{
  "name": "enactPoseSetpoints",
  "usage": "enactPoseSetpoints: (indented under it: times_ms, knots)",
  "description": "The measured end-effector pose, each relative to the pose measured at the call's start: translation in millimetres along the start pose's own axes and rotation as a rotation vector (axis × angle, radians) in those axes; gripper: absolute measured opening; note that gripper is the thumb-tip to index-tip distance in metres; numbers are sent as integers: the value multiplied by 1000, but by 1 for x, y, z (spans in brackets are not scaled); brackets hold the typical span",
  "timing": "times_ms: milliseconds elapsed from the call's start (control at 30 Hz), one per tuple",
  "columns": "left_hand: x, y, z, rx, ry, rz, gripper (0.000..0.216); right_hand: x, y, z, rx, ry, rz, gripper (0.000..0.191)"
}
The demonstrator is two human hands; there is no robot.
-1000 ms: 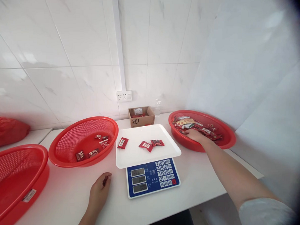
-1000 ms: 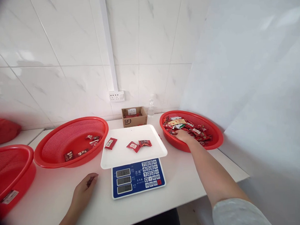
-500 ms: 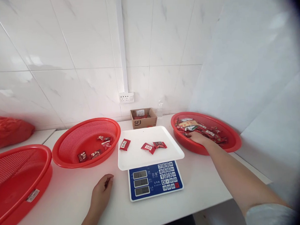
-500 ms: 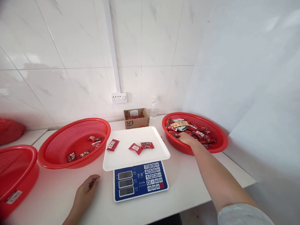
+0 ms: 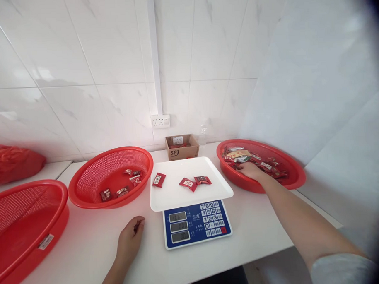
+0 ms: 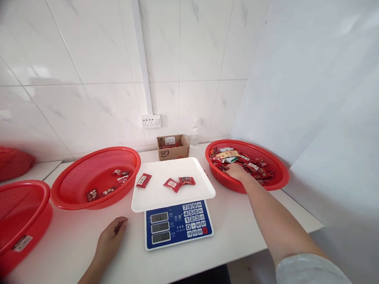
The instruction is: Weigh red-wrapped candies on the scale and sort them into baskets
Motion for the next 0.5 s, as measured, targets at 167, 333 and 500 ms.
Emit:
enactPoseSetpoints:
  times_ms: [167, 333, 500]
  knots:
    - [0, 0, -1, 11, 2, -12, 25, -2, -5, -4, 23, 72, -100, 25]
    - [0, 1, -1, 9, -1, -8, 24, 1, -5, -5, -7, 83, -81, 26]
    - [0, 1, -1, 11, -4, -1, 24, 2, -8, -7, -7, 116, -87, 20]
Point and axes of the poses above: each hand's wrist, its own y-axis away from the middle knuckle, its own x-axis out of the palm, z = x × y, the point moved 4 cm from there along -y, towards the middle knuckle, and after that the axes turned 3 degrees about -z, right-handed, at the moved point
